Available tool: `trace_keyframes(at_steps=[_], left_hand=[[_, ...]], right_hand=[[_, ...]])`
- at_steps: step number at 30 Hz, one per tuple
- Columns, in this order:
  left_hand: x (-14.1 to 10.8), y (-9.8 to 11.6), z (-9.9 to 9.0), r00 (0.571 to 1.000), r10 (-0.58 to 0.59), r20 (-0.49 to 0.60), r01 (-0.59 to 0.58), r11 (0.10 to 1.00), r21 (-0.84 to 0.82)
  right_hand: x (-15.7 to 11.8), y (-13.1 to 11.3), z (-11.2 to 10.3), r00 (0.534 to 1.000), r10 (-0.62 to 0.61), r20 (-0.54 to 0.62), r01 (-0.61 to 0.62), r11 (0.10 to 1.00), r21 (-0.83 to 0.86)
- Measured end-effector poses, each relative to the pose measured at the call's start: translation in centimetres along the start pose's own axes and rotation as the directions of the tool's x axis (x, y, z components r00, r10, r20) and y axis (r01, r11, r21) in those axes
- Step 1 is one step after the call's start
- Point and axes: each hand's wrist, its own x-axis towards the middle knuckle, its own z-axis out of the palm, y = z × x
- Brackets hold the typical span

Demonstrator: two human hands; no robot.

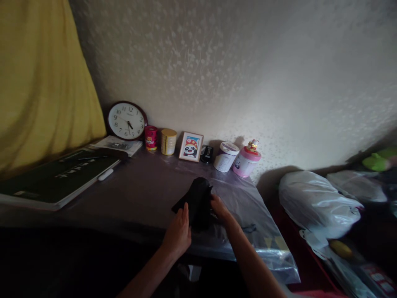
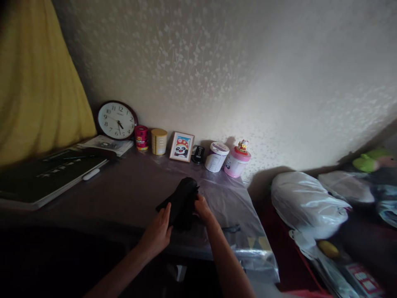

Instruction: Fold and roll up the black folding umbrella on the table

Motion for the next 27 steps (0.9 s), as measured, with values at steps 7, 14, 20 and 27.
trace_keyframes(at_steps=[7,14,20,27], left_hand=[[0.2,-0.1,-0.3,1.000,-0.022,0.019,0.022,1.000,-0.018],[0.4,-0.1,-0.7,0.999,-0.042,0.028,0.043,0.999,-0.018],[0.4,-0.1,-0.7,0.999,-0.044,0.024,0.044,0.999,-0.013],[0.4,-0.1,-0.8,0.999,-0.041,0.025,0.042,0.999,-0.007]], right_hand=[[1.7,0.0,0.0,0.997,-0.038,-0.066,0.025,0.982,-0.186],[2.6,-0.1,-0.7,0.973,-0.203,-0.109,0.143,0.903,-0.405],[2.5,0.5,-0.8,0.959,-0.267,-0.098,0.185,0.847,-0.498],[2.7,0.5,-0.7,0.955,-0.283,-0.090,0.192,0.821,-0.538]])
